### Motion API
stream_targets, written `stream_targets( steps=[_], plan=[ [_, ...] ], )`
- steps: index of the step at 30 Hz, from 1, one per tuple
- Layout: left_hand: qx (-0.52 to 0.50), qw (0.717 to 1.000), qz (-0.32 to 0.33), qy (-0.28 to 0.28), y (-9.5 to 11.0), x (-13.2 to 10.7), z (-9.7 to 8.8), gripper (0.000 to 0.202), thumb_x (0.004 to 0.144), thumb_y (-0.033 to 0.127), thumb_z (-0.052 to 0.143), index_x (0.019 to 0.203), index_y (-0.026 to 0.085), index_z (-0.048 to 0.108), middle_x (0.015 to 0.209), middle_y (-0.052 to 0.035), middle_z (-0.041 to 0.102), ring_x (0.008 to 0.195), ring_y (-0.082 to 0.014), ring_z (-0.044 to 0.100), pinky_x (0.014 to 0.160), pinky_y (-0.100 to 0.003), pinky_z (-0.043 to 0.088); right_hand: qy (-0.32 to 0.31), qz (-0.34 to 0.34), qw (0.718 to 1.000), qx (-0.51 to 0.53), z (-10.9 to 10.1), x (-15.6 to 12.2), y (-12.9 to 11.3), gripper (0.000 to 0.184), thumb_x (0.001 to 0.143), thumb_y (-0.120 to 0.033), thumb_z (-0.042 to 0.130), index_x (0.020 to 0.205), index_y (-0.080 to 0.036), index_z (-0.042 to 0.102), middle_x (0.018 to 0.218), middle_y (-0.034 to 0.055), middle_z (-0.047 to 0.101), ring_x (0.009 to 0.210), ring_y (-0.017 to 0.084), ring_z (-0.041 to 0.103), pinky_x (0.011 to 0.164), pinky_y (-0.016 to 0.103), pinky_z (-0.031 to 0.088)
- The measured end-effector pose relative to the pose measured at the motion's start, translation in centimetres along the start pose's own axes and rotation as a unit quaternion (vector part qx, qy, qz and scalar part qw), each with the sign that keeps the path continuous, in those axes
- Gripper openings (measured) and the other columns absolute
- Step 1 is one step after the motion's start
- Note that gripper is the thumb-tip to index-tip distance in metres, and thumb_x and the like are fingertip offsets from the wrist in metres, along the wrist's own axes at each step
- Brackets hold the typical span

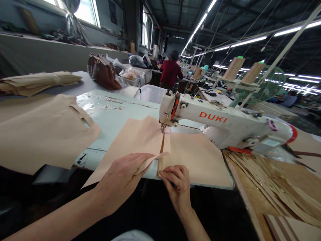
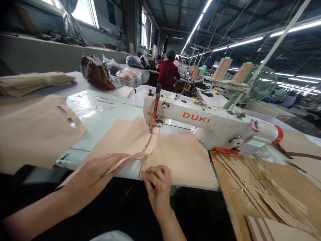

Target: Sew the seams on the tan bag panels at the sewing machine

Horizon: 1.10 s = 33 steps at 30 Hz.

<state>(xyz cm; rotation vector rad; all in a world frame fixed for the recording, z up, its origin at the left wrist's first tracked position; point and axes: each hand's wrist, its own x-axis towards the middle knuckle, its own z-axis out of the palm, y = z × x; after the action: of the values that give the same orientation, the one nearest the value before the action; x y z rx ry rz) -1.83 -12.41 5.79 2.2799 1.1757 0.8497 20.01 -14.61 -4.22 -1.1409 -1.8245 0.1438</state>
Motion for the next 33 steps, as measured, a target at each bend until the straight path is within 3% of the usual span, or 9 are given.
stream_targets(
  steps=[15, 17, 20, 23, 27, 33],
  plan=[
    [0.017, 0.999, 0.022, -0.032, -0.3, -0.4, 0.8, 0.038, 0.102, 0.02, 0.039, 0.134, 0.03, 0.057, 0.124, 0.0027, 0.068, 0.114, -0.0168, 0.064, 0.101, -0.028, 0.05, -0.005, 0.001, 1.0, 0.003, -0.2, 0.5, -0.8, 0.023, 0.091, -0.018, 0.07, 0.106, -0.036, 0.074, 0.093, -0.0039, 0.073, 0.087, 0.02, 0.049, 0.079, 0.04, 0.035],
    [0.036, 0.998, 0.05, -0.029, -0.5, -0.8, 1.1, 0.037, 0.101, 0.018, 0.041, 0.132, 0.027, 0.058, 0.125, 0.0015, 0.068, 0.114, -0.0159, 0.064, 0.099, -0.026, 0.051, -0.004, -0.008, 1.0, -0.007, -0.1, 0.5, -0.7, 0.019, 0.092, -0.019, 0.069, 0.104, -0.033, 0.074, 0.093, -0.0034, 0.073, 0.087, 0.02, 0.049, 0.079, 0.04, 0.034],
    [0.097, 0.984, 0.146, -0.012, -1.4, -1.6, 2.6, 0.044, 0.095, 0.006, 0.039, 0.132, 0.022, 0.056, 0.131, -0.0017, 0.065, 0.121, -0.0158, 0.059, 0.107, -0.029, 0.046, 0.004, -0.035, 0.999, -0.029, 0.0, 0.1, -0.5, 0.01, 0.095, -0.02, 0.064, 0.091, -0.026, 0.072, 0.089, -0.0016, 0.072, 0.088, 0.021, 0.049, 0.079, 0.04, 0.034],
    [0.168, 0.959, 0.228, 0.021, -2.6, -2.7, 4.7, 0.053, 0.089, -0.004, 0.035, 0.132, 0.017, 0.056, 0.135, -0.0047, 0.063, 0.13, -0.0167, 0.053, 0.116, -0.034, 0.037, 0.014, -0.068, 0.996, -0.047, 0.3, -0.4, 0.0, 0.023, 0.099, -0.017, 0.052, 0.08, -0.019, 0.064, 0.09, 0.0016, 0.07, 0.09, 0.021, 0.05, 0.08, 0.041, 0.034],
    [0.207, 0.942, 0.258, 0.048, -3.2, -3.0, 6.0, 0.051, 0.087, -0.005, 0.037, 0.128, 0.016, 0.059, 0.132, -0.0045, 0.066, 0.13, -0.0154, 0.053, 0.118, -0.03, 0.034, 0.029, -0.08, 0.994, -0.068, 0.8, -1.0, 0.5, 0.025, 0.098, -0.011, 0.046, 0.08, -0.017, 0.061, 0.093, 0.0031, 0.07, 0.089, 0.021, 0.051, 0.08, 0.041, 0.035],
    [0.224, 0.931, 0.28, 0.07, -1.7, -1.8, 5.2, 0.047, 0.087, -0.005, 0.037, 0.121, 0.015, 0.062, 0.123, -0.0018, 0.07, 0.122, -0.011, 0.059, 0.118, -0.022, 0.031, 0.052, -0.086, 0.993, -0.066, 1.0, -0.9, 0.7, 0.024, 0.099, -0.015, 0.049, 0.078, -0.018, 0.061, 0.09, 0.0028, 0.069, 0.09, 0.021, 0.052, 0.08, 0.041, 0.036]
  ],
)
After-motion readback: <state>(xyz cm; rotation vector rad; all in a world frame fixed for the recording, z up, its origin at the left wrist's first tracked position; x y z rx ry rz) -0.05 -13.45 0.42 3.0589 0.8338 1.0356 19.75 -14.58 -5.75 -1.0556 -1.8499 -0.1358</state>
